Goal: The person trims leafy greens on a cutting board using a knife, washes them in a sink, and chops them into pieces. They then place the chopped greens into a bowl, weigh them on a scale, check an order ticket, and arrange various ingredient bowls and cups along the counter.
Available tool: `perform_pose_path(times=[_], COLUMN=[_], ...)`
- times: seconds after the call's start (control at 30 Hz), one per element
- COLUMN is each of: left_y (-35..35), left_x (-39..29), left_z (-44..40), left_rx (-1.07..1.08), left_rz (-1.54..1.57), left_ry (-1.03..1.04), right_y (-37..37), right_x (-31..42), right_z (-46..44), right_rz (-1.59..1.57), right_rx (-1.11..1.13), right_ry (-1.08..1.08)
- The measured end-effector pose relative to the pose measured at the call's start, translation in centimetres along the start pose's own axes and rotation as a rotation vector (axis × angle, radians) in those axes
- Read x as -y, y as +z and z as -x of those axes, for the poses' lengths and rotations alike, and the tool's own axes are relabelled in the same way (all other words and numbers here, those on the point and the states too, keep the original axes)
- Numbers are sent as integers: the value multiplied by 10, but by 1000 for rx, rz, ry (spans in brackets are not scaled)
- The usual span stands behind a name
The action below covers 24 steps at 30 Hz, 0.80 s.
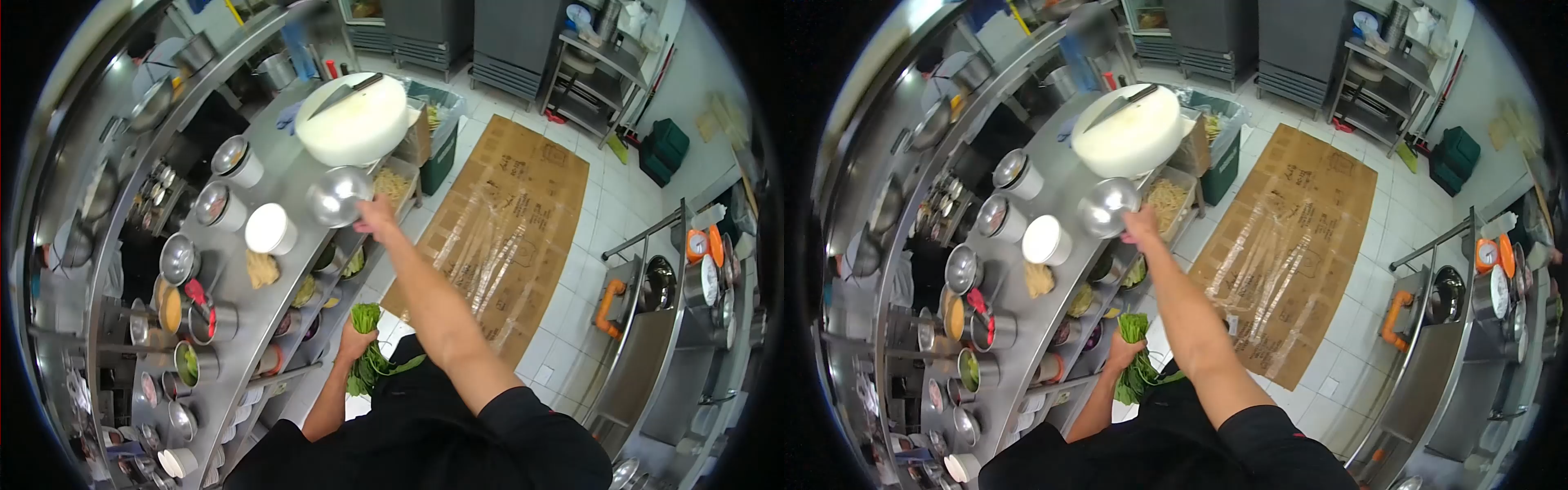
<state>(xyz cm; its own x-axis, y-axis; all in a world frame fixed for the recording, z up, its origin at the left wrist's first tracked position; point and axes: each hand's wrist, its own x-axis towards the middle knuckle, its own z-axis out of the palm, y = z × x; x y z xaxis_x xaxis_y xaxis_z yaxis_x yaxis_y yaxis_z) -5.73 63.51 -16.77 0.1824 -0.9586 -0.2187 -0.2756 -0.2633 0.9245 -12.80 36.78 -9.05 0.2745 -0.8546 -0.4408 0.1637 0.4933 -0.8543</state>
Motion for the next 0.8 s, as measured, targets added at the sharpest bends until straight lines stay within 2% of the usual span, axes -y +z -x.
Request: perform_pose_path(times=[0.03,0.1,0.17,0.23,0.3,0.33,0.4,0.43,0.47,0.5,0.57,0.63,0.7,0.73,0.77,0.8], left_y=[9,27,45,71,104,121,178,204,236,275,349,414,486,519,553,583], left_x=[-4,-19,-42,-56,-60,-61,-84,-115,-128,-131,-133,-179,-225,-268,-283,-310], left_z=[-16,-49,-85,-120,-142,-155,-185,-189,-195,-202,-221,-206,-169,-139,-122,-99], left_rx=[-5,36,174,232,326,380,570,692,717,838,1061,1189,1273,1355,1435,1535], left_rz=[49,30,-132,-176,-218,-238,-225,-252,-210,-115,-311,-422,-356,-406,-332,-333], left_ry=[-26,-31,13,32,75,118,225,86,222,223,107,127,207,275,374,340], right_y=[1,-27,-91,-183,-297,-357,-453,-492,-521,-547,-579,-587,-595,-598,-601,-603], right_x=[17,24,16,-9,-53,-78,-105,-115,-120,-121,-127,-138,-145,-148,-150,-151], right_z=[7,6,14,29,61,92,173,222,266,305,375,422,454,467,473,480], right_rz=[31,-142,-349,-185,11,-87,-46,-83,-125,-158,-210,-281,-338,-370,-398,-412], right_rx=[48,122,244,115,-108,-198,-502,-659,-761,-850,-1003,-1116,-1174,-1210,-1224,-1241], right_ry=[55,131,51,-38,18,45,129,163,137,111,14,-50,-73,-62,-82,-90])
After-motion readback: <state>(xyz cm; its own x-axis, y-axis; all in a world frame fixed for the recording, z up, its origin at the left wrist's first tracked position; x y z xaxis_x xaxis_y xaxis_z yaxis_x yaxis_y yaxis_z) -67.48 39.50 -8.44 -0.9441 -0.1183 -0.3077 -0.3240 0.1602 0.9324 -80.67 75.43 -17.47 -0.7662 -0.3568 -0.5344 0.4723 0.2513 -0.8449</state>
